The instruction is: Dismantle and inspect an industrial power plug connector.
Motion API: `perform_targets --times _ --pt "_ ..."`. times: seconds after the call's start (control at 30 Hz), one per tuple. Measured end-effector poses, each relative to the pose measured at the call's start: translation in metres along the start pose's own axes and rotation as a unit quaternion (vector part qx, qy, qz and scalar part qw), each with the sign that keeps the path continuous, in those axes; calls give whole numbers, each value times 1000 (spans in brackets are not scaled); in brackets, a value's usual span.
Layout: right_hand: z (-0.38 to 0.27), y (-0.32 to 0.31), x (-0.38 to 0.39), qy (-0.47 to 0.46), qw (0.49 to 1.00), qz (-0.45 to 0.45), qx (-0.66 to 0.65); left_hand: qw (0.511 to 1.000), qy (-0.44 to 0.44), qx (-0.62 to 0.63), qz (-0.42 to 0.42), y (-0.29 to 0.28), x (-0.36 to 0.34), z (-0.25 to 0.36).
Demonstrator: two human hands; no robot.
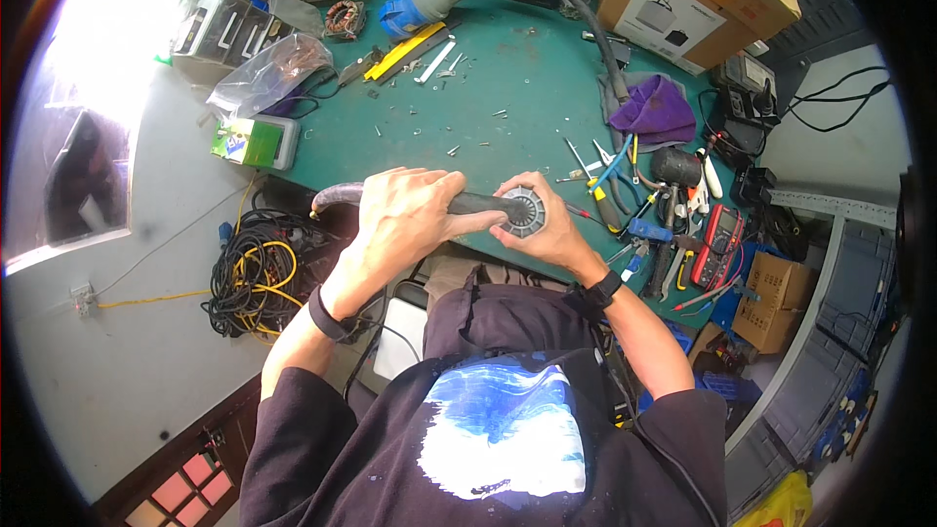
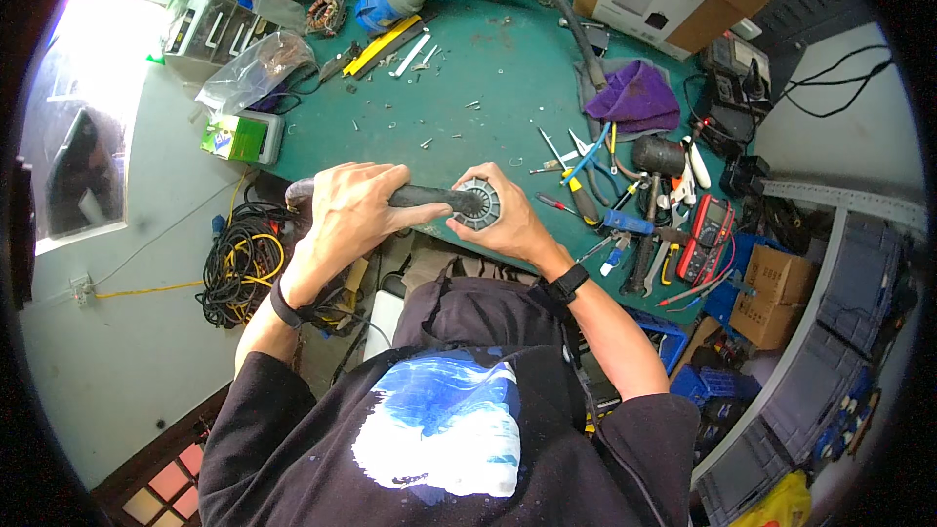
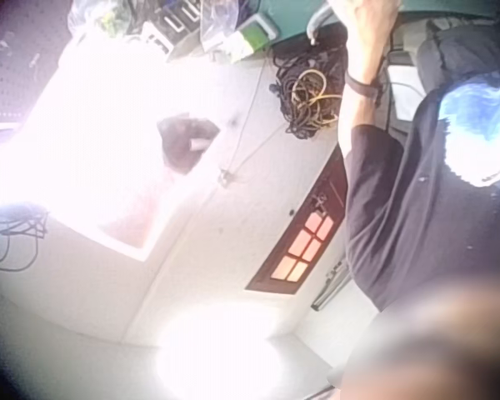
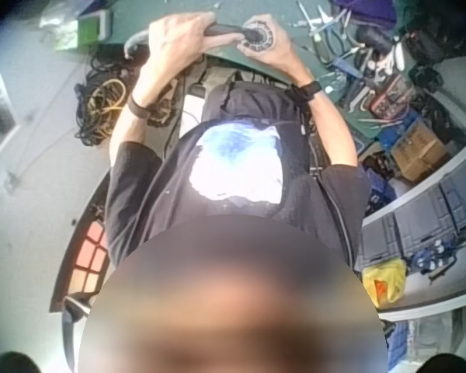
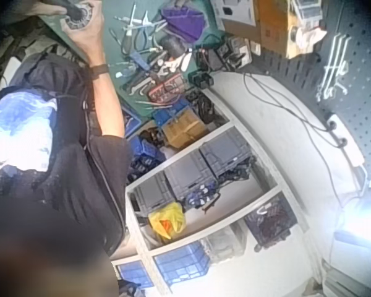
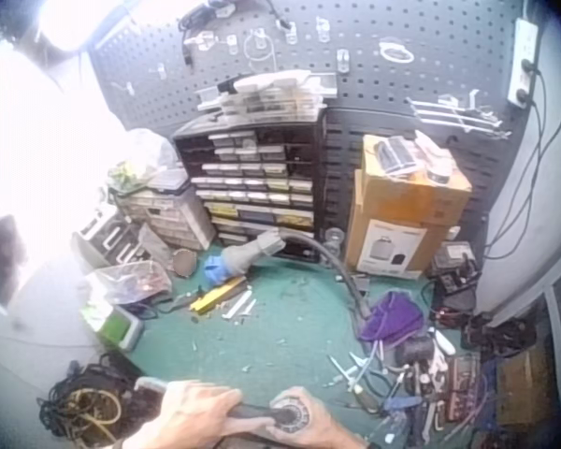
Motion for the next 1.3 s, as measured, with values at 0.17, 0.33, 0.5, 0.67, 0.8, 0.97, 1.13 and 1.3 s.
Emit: perform_targets --times 0.17,0.33,0.5,0.67,0.8,0.97,1.13,1.3 --pt "1 1 0 0 1000 -1 -7 1000 6 -4 12 -1 0 2" --pt "0 0 0 -6 1000 0 1 1000 8 -13 21 -2 0 4" --pt "5 0 1 -5 1000 -1 -12 1000 10 -12 21 0 0 4" --pt "4 0 2 -7 1000 -3 -7 1000 10 -9 23 0 0 5" --pt "4 -1 2 -5 1000 -4 -7 999 13 -11 30 1 0 6" --pt "-1 -1 2 -45 999 14 -11 1000 5 -14 21 -1 1 8" --pt "-1 -1 2 -30 1000 7 -6 1000 5 -18 20 -3 2 9" --pt "-5 -1 3 -35 999 20 1 1000 -6 -22 14 -3 2 8"
Point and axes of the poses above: each hand's wrist, its own x-axis away from the middle knuckle, its own y-axis out of the palm, z = x × y, the point moved 7 cm from there along -x, towards the middle knuckle, and after that the axes turned 6 degrees about y, right-handed, at the moved point
